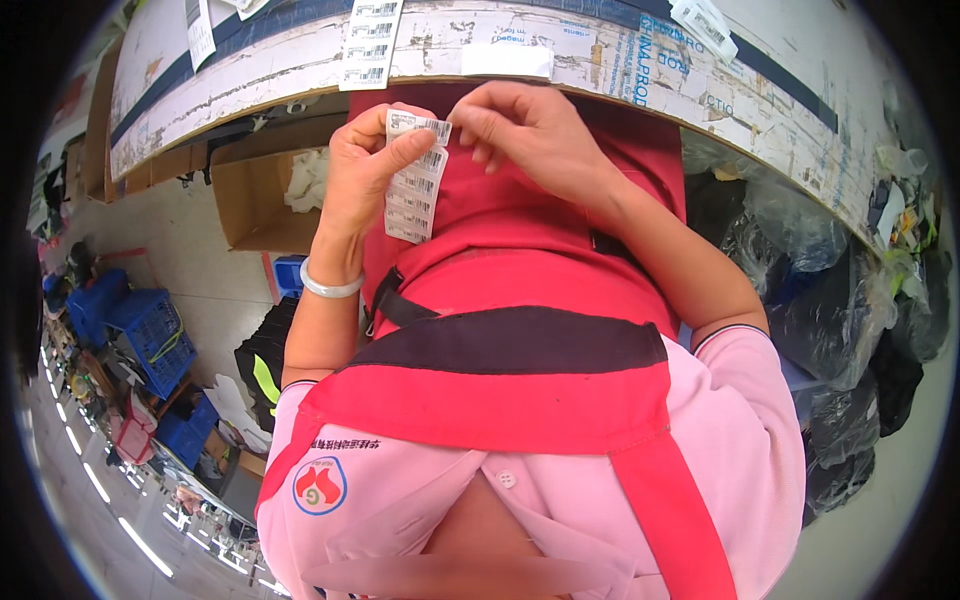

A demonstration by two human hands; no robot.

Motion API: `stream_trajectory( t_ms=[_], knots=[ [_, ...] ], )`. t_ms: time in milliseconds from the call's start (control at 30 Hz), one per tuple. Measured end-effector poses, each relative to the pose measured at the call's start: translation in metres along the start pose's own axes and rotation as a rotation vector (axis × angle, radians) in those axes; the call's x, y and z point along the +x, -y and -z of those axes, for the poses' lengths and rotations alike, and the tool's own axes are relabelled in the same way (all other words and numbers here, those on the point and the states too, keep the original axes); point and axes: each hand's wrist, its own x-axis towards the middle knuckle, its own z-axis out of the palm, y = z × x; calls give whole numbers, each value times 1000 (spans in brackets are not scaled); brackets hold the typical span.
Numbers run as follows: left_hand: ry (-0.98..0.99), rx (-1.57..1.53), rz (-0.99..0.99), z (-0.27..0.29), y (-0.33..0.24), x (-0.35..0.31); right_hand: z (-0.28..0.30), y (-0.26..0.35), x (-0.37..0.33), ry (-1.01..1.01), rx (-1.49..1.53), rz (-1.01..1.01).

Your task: Applying sticky labels to various items on a workbench.

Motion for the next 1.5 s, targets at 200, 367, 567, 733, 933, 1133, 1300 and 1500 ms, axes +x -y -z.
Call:
stream_trajectory(
  t_ms=[200,367,567,733,933,1133,1300,1500],
  knots=[
    [-9,102,-51,-6,3,10,2,5,0,-66,-16,80],
    [61,74,-75,-7,0,14,10,4,4,-106,-24,115],
    [104,-16,-47,5,13,18,41,15,21,-349,-334,338],
    [54,-57,15,15,20,18,65,15,27,-205,-379,105],
    [30,-50,-4,22,22,19,53,32,29,-230,-304,-40],
    [18,-42,22,22,21,19,51,36,32,-236,-319,-71],
    [37,-47,16,21,23,20,54,29,35,-230,-329,-60],
    [53,-50,15,21,25,19,58,21,39,-208,-340,-46]
  ],
)
